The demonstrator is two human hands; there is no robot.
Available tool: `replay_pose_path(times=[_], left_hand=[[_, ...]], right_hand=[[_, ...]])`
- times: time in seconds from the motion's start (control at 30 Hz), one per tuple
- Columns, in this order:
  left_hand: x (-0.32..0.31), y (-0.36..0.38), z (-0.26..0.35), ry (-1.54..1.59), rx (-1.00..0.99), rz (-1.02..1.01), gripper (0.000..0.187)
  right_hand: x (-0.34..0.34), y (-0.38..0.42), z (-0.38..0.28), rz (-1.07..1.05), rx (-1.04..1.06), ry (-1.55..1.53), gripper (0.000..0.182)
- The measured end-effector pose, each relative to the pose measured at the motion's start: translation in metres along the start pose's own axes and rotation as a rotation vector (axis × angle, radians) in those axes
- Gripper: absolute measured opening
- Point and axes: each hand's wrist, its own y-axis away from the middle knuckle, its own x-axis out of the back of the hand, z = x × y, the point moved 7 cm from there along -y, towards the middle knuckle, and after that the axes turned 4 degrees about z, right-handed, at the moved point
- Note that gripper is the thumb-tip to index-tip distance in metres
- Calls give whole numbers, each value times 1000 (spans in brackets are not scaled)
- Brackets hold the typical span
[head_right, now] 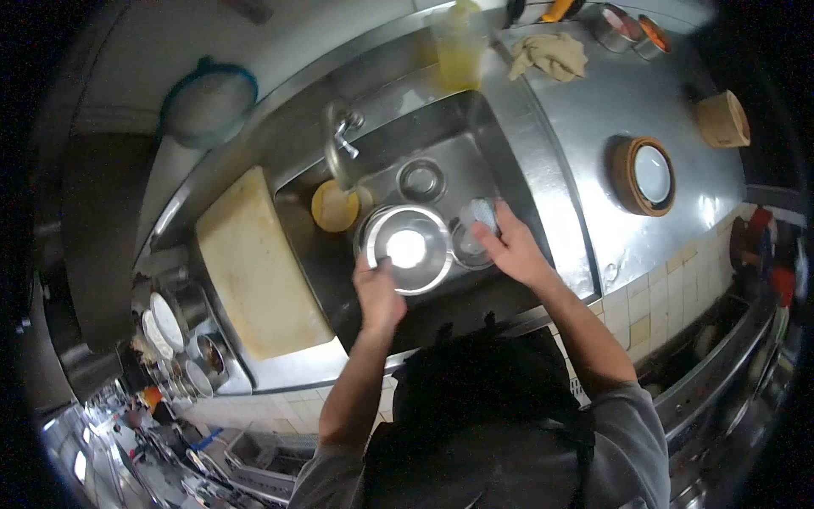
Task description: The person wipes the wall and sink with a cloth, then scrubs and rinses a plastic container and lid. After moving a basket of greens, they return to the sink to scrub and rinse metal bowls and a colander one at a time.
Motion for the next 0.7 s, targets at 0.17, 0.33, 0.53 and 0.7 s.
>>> replay_pose_path(times=[0.17, 0.33, 0.53, 0.7], left_hand=[[-81, 56, 6, 115, 139, -252, 54], [-82, 52, 0, 148, 111, -265, 65], [-67, 50, -26, 148, 189, -269, 59], [-38, 28, -24, 83, 260, -66, 51]], right_hand=[[-54, 15, -27, -244, 420, 545, 68], [-67, 21, 7, -398, -217, -243, 82], [-73, 22, 6, -304, -183, -384, 74], [-61, 20, 31, -5, -205, -537, 50]])
